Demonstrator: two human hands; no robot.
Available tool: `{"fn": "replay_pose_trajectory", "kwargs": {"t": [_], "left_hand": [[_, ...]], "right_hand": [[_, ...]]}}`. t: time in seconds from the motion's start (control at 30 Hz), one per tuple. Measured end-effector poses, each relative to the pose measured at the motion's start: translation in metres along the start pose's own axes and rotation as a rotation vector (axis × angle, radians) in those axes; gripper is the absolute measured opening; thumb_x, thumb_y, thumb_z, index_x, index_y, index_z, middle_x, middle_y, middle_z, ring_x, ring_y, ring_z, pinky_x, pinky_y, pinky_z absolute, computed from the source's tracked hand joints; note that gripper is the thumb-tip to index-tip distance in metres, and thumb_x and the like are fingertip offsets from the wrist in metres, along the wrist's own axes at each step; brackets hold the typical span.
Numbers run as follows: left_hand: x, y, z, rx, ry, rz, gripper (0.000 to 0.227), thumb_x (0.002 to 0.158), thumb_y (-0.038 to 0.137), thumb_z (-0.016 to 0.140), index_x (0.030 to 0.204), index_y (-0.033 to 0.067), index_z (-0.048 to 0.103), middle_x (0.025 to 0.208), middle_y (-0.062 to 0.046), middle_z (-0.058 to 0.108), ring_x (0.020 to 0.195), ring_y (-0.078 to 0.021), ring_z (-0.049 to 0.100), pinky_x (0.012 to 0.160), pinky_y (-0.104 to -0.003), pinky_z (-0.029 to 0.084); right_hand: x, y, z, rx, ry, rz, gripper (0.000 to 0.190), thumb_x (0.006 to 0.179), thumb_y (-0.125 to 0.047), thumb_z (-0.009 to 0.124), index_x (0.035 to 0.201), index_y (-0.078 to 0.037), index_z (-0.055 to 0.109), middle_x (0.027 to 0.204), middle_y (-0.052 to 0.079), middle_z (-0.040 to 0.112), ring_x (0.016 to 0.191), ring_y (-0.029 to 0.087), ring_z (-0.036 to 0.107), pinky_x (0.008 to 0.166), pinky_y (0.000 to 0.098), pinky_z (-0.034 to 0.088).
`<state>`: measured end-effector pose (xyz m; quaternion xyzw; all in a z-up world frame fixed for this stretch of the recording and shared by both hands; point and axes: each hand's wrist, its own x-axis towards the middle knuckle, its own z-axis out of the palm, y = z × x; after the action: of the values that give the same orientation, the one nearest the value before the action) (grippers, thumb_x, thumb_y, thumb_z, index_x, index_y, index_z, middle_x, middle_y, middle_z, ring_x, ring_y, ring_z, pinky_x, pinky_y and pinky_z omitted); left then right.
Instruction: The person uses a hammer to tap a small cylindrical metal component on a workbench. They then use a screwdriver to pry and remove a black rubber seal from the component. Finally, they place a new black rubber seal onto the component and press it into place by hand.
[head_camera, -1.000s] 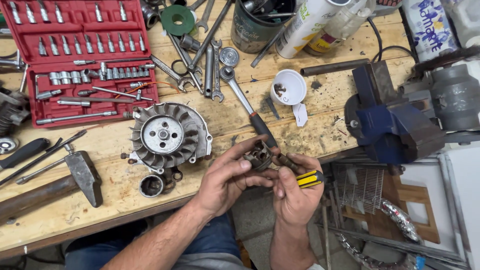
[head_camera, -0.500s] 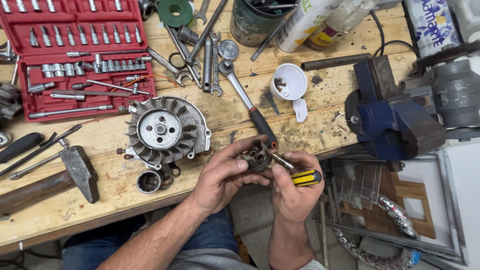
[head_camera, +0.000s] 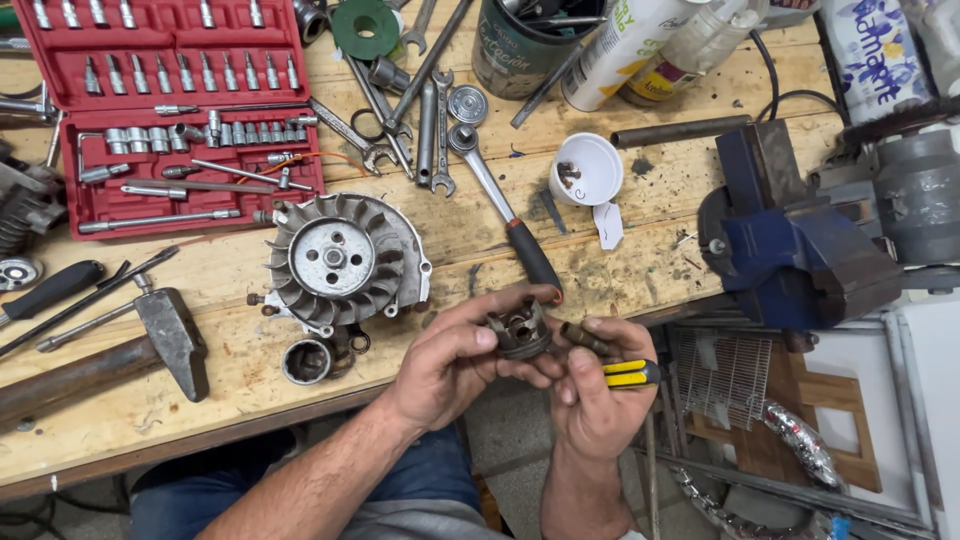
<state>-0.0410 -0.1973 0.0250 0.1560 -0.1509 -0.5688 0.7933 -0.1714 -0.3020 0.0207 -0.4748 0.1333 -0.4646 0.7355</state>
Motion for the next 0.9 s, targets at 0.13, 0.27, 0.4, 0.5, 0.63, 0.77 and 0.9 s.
{"fn": "replay_pose_trajectory", "kwargs": {"t": [0.13, 0.27, 0.4, 0.5, 0.63, 0.77, 0.9], "left_hand": [[-0.001, 0.0, -0.002, -0.001, -0.017, -0.018, 0.071, 0.089, 0.012, 0.048, 0.155, -0.0131, 0.035, 0.138, -0.029, 0.056, 0.106, -0.036, 0.067, 0.091, -0.043, 0.059], [0.0, 0.002, 0.0, -0.004, -0.032, -0.014, 0.073, 0.089, 0.012, 0.049, 0.155, -0.013, 0.035, 0.14, -0.03, 0.056, 0.106, -0.0358, 0.068, 0.092, -0.042, 0.059], [-0.001, 0.001, -0.001, 0.003, -0.028, 0.009, 0.07, 0.09, 0.009, 0.048, 0.156, -0.0115, 0.036, 0.141, -0.028, 0.056, 0.107, -0.0349, 0.067, 0.092, -0.041, 0.059], [-0.001, 0.0, -0.003, 0.29, -0.023, 0.16, 0.066, 0.09, -0.003, 0.058, 0.153, -0.0056, 0.039, 0.149, -0.027, 0.053, 0.113, -0.0293, 0.069, 0.095, -0.036, 0.063], [-0.002, 0.001, 0.007, 0.424, 0.037, 0.167, 0.069, 0.085, -0.014, 0.064, 0.149, -0.0023, 0.043, 0.15, -0.023, 0.054, 0.121, -0.0282, 0.066, 0.104, -0.035, 0.06], [-0.003, -0.004, 0.006, 0.456, 0.071, 0.166, 0.071, 0.082, -0.017, 0.07, 0.147, 0.0009, 0.047, 0.147, -0.018, 0.058, 0.122, -0.0245, 0.066, 0.103, -0.032, 0.058], [-0.002, -0.005, 0.003, 0.422, 0.058, 0.173, 0.073, 0.081, -0.019, 0.068, 0.147, 0.002, 0.046, 0.148, -0.019, 0.057, 0.126, -0.0267, 0.064, 0.107, -0.034, 0.057]], "right_hand": [[-0.001, 0.0, -0.001, 0.054, -0.047, -0.007, 0.03, 0.095, 0.0, 0.072, 0.122, 0.002, 0.058, 0.111, 0.03, 0.071, 0.055, 0.01, 0.049, 0.051, 0.0201, 0.041], [0.001, 0.0, -0.002, 0.049, -0.05, -0.011, 0.029, 0.095, 0.001, 0.071, 0.121, 0.002, 0.059, 0.107, 0.027, 0.072, 0.056, 0.01, 0.051, 0.05, 0.0188, 0.04], [0.0, 0.001, -0.004, 0.021, -0.018, 0.011, 0.027, 0.094, 0.001, 0.07, 0.119, 0.002, 0.059, 0.09, 0.014, 0.066, 0.056, 0.008, 0.051, 0.047, 0.0168, 0.038], [0.01, 0.01, -0.018, -0.055, -0.068, -0.049, 0.032, 0.095, -0.007, 0.075, 0.123, 0.001, 0.06, 0.099, 0.009, 0.069, 0.051, 0.006, 0.051, 0.043, 0.0179, 0.042], [0.012, 0.009, -0.015, 0.001, -0.019, -0.016, 0.031, 0.094, 0.001, 0.071, 0.123, 0.002, 0.06, 0.106, 0.015, 0.072, 0.05, 0.006, 0.049, 0.042, 0.0163, 0.037], [0.009, 0.009, -0.012, 0.004, 0.024, 0.023, 0.031, 0.094, 0.004, 0.069, 0.122, 0.002, 0.059, 0.104, 0.015, 0.071, 0.049, 0.006, 0.046, 0.042, 0.0169, 0.035], [0.01, 0.008, -0.011, -0.014, 0.046, 0.033, 0.031, 0.093, 0.003, 0.069, 0.122, 0.0, 0.058, 0.098, 0.014, 0.069, 0.049, 0.006, 0.046, 0.042, 0.0171, 0.035]]}}
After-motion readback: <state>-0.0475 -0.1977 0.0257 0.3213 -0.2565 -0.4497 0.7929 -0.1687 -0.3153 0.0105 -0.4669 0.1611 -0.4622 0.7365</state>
